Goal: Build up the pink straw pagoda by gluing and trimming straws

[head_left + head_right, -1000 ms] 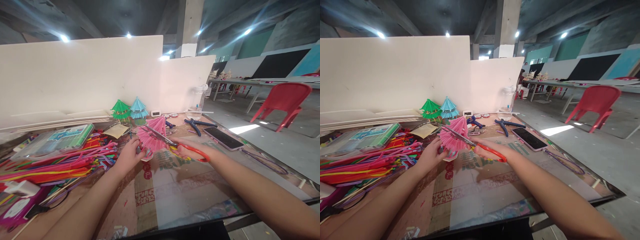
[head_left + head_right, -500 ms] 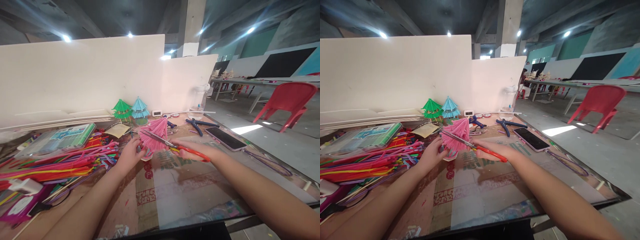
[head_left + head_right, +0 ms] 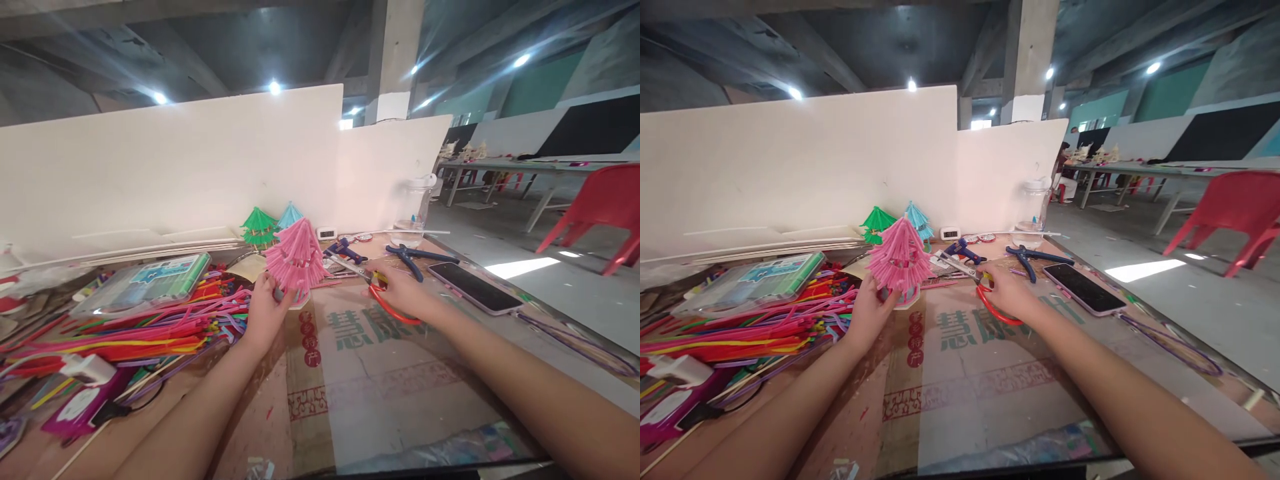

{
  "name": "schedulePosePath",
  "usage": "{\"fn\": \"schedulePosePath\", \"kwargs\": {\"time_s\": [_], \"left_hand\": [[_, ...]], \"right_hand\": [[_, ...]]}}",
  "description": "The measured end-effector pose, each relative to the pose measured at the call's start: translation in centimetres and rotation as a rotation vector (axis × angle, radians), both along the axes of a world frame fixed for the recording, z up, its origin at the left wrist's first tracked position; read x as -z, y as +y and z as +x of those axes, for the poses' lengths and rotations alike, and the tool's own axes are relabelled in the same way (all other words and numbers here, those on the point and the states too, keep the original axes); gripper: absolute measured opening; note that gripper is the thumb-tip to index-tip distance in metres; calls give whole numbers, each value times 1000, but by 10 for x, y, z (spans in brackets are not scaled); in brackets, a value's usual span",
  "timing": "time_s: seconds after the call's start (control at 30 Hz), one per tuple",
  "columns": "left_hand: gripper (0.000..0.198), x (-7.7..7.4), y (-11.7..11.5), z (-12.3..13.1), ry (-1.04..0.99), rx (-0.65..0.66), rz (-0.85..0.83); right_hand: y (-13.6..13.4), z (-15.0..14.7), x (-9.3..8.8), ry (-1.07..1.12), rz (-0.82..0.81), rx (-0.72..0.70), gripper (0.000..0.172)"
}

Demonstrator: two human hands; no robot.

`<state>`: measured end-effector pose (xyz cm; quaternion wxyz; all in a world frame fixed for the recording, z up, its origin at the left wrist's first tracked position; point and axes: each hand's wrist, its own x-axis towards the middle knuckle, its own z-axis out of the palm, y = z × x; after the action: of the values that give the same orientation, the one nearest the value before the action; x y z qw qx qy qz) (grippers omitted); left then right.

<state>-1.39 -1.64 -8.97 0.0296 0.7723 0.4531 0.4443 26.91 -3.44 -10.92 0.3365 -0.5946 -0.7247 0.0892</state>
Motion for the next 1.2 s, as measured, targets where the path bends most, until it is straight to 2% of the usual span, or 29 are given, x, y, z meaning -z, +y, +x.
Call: {"fn": "schedulePosePath", "kwargs": {"time_s": [0.1,0.2,0.33,0.5,0.63,0.77,0.8,1.0,1.2], "left_hand": [[13,0,-3,2,-41,18,35],[16,1,-5,5,-104,20,59],[20,3,-2,6,-138,40,-1],[24,3,6,0,-85,20,-40],[26,2,7,-2,-82,18,-47],[23,2,7,0,-63,54,-46],[22,2,7,0,-58,63,-45],[21,0,6,-1,13,78,-68],[20,2,5,2,30,137,-95]], "right_hand": [[3,-2,10,-149,-84,49,45],[4,-3,16,-174,-109,56,41],[1,4,9,-147,-119,23,38],[-15,14,-23,-39,10,-228,31],[-26,9,-38,88,76,-330,36],[-32,5,-41,134,-169,-657,42],[-33,5,-41,117,-223,-700,43],[-34,7,-41,51,-260,-661,37],[-41,-2,-51,-9,-212,-654,32]]}}
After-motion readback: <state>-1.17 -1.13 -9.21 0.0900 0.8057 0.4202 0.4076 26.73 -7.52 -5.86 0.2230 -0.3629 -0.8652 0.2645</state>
